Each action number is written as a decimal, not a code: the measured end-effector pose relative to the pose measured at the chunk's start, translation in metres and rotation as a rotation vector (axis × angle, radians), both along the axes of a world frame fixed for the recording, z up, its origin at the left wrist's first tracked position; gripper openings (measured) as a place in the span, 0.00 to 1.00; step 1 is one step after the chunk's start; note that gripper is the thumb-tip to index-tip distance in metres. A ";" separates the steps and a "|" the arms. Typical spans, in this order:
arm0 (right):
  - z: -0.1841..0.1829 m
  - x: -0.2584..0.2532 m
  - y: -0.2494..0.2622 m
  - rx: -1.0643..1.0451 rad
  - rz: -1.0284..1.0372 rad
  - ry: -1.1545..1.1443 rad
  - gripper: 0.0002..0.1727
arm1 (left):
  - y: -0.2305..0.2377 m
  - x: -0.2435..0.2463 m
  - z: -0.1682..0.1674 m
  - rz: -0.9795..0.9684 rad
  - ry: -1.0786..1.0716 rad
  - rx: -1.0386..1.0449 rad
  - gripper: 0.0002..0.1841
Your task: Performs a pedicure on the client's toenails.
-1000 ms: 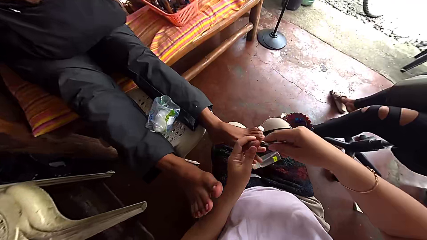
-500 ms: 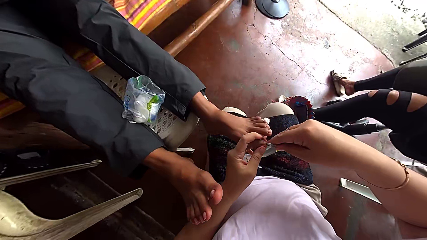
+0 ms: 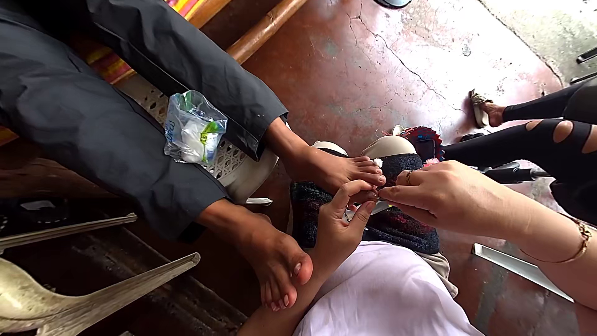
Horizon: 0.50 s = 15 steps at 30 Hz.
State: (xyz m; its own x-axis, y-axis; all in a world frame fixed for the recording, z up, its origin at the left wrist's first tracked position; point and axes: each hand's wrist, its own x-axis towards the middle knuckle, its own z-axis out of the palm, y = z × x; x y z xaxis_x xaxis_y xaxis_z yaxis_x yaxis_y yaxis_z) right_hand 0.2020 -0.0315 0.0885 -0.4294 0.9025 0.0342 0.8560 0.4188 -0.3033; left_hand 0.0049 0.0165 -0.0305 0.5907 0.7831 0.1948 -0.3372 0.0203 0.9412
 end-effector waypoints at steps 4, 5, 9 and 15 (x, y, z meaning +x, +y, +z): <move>-0.008 0.004 -0.001 0.089 0.075 -0.038 0.15 | 0.000 0.000 0.000 0.004 -0.001 0.007 0.14; -0.010 0.005 -0.001 0.109 0.092 -0.038 0.15 | 0.000 0.000 0.000 0.004 0.001 0.009 0.14; -0.015 0.005 -0.004 0.037 -0.035 0.146 0.14 | 0.000 0.001 0.001 0.014 0.011 0.016 0.14; -0.012 -0.003 -0.017 -0.174 -0.255 0.313 0.16 | 0.000 0.002 0.001 0.017 0.023 0.020 0.13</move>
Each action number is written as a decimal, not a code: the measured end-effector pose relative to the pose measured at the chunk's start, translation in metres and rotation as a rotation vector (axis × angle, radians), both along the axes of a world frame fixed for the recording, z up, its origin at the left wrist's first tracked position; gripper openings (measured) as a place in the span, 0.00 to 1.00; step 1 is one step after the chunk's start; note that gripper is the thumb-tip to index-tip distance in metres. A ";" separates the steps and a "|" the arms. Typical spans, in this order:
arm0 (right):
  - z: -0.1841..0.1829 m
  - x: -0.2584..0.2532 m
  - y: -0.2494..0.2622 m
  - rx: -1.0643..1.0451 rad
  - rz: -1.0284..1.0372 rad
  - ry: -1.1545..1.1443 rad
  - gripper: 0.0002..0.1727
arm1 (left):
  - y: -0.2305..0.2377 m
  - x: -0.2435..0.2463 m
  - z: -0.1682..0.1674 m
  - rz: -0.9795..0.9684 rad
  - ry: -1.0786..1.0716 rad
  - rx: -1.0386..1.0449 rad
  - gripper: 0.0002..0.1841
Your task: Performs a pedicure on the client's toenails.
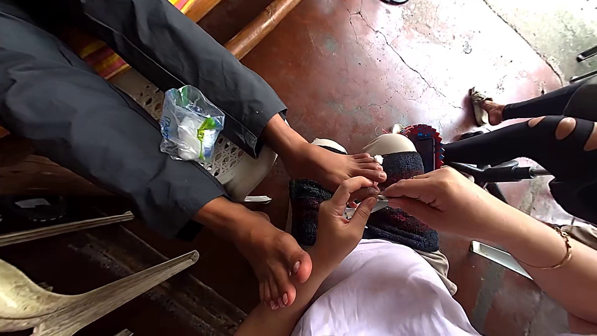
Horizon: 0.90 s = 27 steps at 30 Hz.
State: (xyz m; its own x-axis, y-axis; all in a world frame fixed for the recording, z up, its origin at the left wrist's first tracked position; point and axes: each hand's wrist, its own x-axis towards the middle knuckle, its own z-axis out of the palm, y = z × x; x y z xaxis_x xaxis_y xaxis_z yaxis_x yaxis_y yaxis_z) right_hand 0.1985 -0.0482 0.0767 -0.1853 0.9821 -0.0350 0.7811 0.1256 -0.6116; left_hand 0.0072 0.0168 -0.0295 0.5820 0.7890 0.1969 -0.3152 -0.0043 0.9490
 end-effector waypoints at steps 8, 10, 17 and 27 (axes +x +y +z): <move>0.015 -0.012 -0.001 -0.322 -0.226 0.256 0.13 | 0.000 0.000 0.001 0.001 -0.005 -0.007 0.14; 0.016 -0.012 0.000 -0.376 -0.262 0.315 0.13 | 0.000 0.000 0.001 0.006 0.003 -0.003 0.14; 0.023 -0.016 0.004 -0.415 -0.282 0.235 0.12 | -0.001 0.000 -0.001 0.016 0.011 0.011 0.15; 0.026 -0.024 0.003 -0.304 -0.213 -0.050 0.15 | -0.001 0.000 -0.001 0.022 0.026 0.013 0.15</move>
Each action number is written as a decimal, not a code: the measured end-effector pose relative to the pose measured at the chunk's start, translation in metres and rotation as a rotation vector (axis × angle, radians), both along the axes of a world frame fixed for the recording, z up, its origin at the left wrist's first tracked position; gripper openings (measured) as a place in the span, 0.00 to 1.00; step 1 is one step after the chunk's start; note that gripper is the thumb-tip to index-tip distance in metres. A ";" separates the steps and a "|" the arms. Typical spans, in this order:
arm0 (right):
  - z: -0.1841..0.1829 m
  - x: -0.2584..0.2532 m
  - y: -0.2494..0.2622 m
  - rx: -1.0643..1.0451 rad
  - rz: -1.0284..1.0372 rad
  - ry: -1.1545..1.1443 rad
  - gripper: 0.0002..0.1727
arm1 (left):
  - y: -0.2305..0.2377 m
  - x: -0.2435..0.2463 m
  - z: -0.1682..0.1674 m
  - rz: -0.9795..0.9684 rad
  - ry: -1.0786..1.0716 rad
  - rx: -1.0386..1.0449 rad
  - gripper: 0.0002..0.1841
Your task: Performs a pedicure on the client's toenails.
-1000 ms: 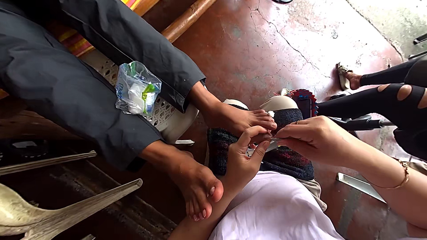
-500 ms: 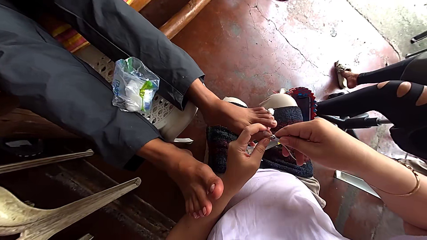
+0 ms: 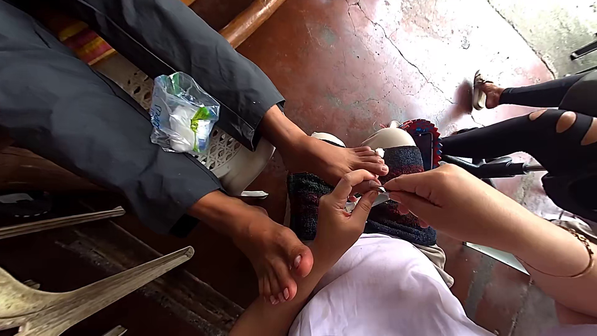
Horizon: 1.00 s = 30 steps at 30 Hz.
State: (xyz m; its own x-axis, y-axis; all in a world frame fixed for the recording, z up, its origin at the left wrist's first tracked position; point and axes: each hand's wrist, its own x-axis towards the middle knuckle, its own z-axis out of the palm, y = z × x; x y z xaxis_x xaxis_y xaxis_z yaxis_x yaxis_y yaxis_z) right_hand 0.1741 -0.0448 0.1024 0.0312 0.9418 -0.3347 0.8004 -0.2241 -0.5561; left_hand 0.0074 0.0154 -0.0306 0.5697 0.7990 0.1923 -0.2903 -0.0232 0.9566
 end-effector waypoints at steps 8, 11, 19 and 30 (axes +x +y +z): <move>0.007 0.001 0.009 -0.134 -0.053 0.066 0.13 | 0.000 0.000 0.000 0.001 -0.002 -0.005 0.15; 0.007 0.001 0.011 -0.108 -0.022 0.032 0.13 | 0.000 0.001 0.000 0.004 0.004 -0.006 0.15; -0.004 -0.012 -0.001 0.198 0.105 -0.275 0.14 | 0.000 0.001 0.000 0.003 0.019 -0.005 0.14; -0.017 -0.007 -0.008 0.402 0.084 -0.188 0.14 | 0.001 0.000 0.004 0.005 0.029 -0.024 0.15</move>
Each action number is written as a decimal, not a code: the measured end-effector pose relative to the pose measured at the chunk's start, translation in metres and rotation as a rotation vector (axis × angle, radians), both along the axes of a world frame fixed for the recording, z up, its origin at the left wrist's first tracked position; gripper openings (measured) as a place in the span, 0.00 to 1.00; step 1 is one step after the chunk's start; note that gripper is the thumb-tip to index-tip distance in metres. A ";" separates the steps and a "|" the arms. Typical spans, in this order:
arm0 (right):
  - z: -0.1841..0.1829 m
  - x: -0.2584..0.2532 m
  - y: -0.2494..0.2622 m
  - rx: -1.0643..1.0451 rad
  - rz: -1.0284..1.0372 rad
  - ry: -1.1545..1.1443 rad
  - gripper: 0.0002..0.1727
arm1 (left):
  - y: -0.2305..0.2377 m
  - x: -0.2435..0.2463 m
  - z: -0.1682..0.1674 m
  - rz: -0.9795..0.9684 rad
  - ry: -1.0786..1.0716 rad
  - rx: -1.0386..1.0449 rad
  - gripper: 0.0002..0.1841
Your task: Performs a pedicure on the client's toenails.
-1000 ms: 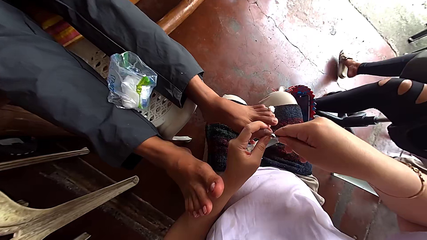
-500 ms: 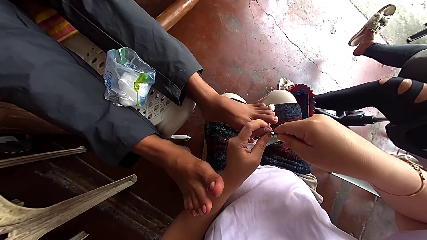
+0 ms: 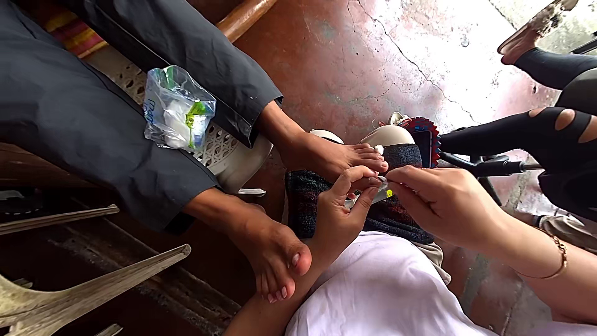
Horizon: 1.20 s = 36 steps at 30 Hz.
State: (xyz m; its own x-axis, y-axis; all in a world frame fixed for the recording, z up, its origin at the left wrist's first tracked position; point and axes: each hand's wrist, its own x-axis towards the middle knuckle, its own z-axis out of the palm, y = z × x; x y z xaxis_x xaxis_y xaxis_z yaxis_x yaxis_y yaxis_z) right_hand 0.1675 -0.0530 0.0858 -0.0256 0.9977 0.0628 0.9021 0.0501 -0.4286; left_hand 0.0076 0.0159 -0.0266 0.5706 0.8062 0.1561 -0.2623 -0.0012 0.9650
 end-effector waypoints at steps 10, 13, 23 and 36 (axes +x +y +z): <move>0.015 0.009 0.004 -0.399 -0.148 0.310 0.13 | -0.001 0.000 -0.003 0.008 0.001 0.015 0.15; 0.019 0.008 0.008 -0.449 -0.171 0.339 0.13 | -0.001 0.001 -0.003 0.013 0.006 0.019 0.15; 0.021 0.005 0.015 -0.501 -0.170 0.310 0.11 | -0.001 0.000 -0.004 0.012 0.027 0.036 0.15; 0.000 0.000 0.001 -0.065 0.047 -0.035 0.15 | -0.001 0.000 -0.003 0.022 0.047 0.036 0.15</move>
